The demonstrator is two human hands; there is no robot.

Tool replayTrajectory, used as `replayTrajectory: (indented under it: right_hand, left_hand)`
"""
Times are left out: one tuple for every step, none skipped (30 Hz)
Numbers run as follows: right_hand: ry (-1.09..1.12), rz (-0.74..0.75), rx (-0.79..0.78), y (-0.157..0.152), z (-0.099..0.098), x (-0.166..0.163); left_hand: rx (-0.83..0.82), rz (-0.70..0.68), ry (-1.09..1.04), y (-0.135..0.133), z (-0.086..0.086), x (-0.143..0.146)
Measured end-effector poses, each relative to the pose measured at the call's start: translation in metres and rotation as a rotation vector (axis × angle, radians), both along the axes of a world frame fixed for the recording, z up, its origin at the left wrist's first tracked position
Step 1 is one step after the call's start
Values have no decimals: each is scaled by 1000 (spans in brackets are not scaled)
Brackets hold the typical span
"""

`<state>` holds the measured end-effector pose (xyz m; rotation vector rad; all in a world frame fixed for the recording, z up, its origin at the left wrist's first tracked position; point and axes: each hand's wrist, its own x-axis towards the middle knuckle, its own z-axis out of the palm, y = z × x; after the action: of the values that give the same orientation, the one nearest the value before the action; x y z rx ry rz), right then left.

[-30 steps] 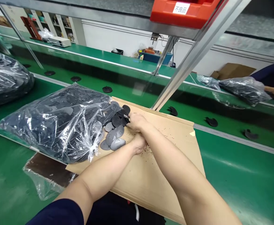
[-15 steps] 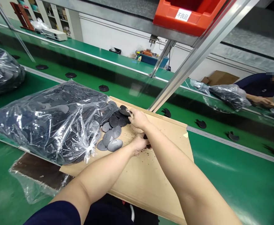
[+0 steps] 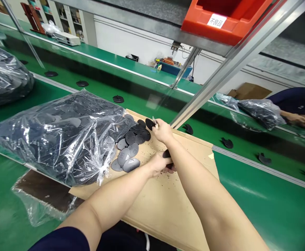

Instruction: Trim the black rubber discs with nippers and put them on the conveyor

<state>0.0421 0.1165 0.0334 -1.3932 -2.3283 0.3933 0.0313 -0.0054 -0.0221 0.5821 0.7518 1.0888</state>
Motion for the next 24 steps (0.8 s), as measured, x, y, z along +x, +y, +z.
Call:
replayTrajectory:
  right_hand:
    - [110,-36,-14,-3,3,9]
    - [220,-64,-29,-7,6,19]
    - [328,-84,-35,-12,8,30]
    - [429,-97,-31,-19,11,42]
    - [513,-106,-13,-28,12,54]
    - [574,-115,21,-38,12,65]
    - [606,-120,67,-48,11,76]
    - [614,-117,116,-60,8,87]
    - [605,-107,162,-71,4,96]
    - [580,-87,196,-81,-2,103]
    - [550,-61,223,-90,-10,109]
    - [515,-33,245,-97,-17,114]
    - [481,-7,264,-103,-25,118]
    - [451,11,281,-107,-32,120]
    - [435,15,295,-109,-39,122]
    - [441,5,305,-110,-44,123]
    - [471,-21,308,-110,-48,125]
    - [519,-61,297,-109,-50,126]
    - [576,-105,269,-109,-52,127]
    - [631,-140,222,-108,-54,128]
    - [675,-158,159,-109,-54,129]
    - [702,-157,90,-109,-54,129]
    - [713,-146,28,-110,-54,129]
    - [715,-135,-18,-111,-54,129]
  left_hand:
    - [-20,9,-10,1,0,-1]
    - [-44,31,-16,2,-1,-2]
    - [-68,61,-21,2,-1,-3]
    - [-88,95,-31,3,-1,-4]
    - [-103,124,-48,3,-1,-5]
    - [-116,149,-72,4,-1,-7]
    - [-129,163,-99,4,0,-8]
    - [-146,165,-125,5,0,-10]
    - [-166,153,-151,5,2,-11]
    - [-184,129,-175,5,3,-13]
    - [-196,96,-191,4,5,-14]
    - [-201,59,-193,3,6,-15]
    - [-193,30,-179,2,7,-16]
    - [-178,23,-155,0,8,-16]
    - [-159,39,-126,-1,8,-16]
    - [-140,75,-97,-2,8,-15]
    - [-122,126,-74,-2,8,-14]
    - [-107,179,-61,-3,7,-13]
    - [-94,226,-54,-3,7,-12]
    - [-82,262,-51,-3,6,-11]
    - [-66,284,-49,-3,6,-10]
    - [-51,300,-48,-3,7,-10]
    - [-37,308,-49,-3,7,-9]
    - [-24,307,-47,-3,8,-9]
